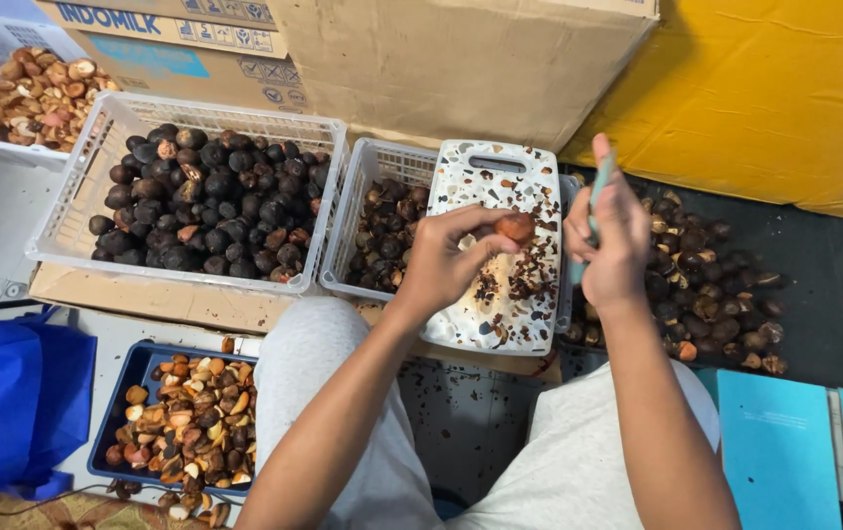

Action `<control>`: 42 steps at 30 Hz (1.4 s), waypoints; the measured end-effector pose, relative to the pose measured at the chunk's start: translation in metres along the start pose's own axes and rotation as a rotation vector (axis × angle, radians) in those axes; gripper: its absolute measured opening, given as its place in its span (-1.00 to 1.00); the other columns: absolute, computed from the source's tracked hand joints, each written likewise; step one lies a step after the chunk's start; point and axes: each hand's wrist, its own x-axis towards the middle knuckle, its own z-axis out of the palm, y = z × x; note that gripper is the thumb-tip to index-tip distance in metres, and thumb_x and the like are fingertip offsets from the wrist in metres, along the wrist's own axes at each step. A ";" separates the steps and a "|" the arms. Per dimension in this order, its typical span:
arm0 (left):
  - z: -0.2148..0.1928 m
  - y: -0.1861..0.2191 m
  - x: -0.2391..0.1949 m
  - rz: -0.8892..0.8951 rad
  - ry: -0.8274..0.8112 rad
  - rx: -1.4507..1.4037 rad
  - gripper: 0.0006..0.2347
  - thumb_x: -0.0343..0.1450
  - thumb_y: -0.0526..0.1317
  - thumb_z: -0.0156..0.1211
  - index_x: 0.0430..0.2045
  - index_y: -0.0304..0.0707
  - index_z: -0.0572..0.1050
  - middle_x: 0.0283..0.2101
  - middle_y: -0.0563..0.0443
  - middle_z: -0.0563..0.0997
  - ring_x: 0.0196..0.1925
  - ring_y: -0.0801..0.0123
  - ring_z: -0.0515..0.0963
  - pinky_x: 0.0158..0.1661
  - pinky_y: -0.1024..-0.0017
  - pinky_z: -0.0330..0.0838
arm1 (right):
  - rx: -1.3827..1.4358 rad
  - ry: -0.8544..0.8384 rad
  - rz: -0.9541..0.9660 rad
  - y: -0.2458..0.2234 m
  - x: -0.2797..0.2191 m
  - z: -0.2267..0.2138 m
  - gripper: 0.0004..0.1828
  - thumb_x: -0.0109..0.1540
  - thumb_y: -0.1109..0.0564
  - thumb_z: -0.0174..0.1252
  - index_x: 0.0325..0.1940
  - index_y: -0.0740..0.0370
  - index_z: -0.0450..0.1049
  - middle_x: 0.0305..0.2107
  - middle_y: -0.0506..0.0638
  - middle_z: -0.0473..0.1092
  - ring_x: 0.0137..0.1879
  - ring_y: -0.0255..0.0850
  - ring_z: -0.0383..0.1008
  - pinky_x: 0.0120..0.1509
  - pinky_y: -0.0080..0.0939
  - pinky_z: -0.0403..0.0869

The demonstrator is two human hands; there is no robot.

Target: Shelling dark brown nuts using a small knife and sorting them into containers.

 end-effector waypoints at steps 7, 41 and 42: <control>-0.026 -0.001 -0.001 -0.203 0.202 -0.199 -0.71 0.32 -0.15 0.45 -0.15 -0.28 0.66 -0.42 0.07 0.69 -0.37 0.60 0.59 -0.30 0.59 0.55 | -1.228 -0.691 0.525 0.044 -0.005 -0.012 -0.11 0.30 -0.04 0.12 0.52 0.58 -0.03 -0.52 0.31 0.51 -0.64 -0.05 0.40 -0.54 -0.11 0.29; -0.286 -0.084 -0.380 -0.895 1.599 -0.152 -0.85 0.42 -0.26 0.04 -0.53 0.15 0.32 -0.43 0.38 0.48 -0.45 0.72 0.42 -0.46 0.66 0.19 | -0.803 0.183 0.093 -0.022 -0.041 -0.149 -0.42 0.38 0.35 -0.09 0.52 0.21 0.25 0.12 0.16 0.42 -0.11 -0.09 0.43 -0.03 -0.08 0.35; -0.276 -0.060 -0.347 -0.836 1.536 0.128 -0.94 0.46 -0.23 0.20 -0.35 0.09 0.47 -0.21 0.33 0.69 -0.32 0.75 0.61 -0.47 0.60 0.21 | -0.879 0.199 0.033 -0.014 -0.047 -0.163 -0.46 0.36 0.33 -0.05 0.45 0.22 0.38 0.17 0.19 0.37 0.19 -0.01 0.46 0.26 -0.05 0.35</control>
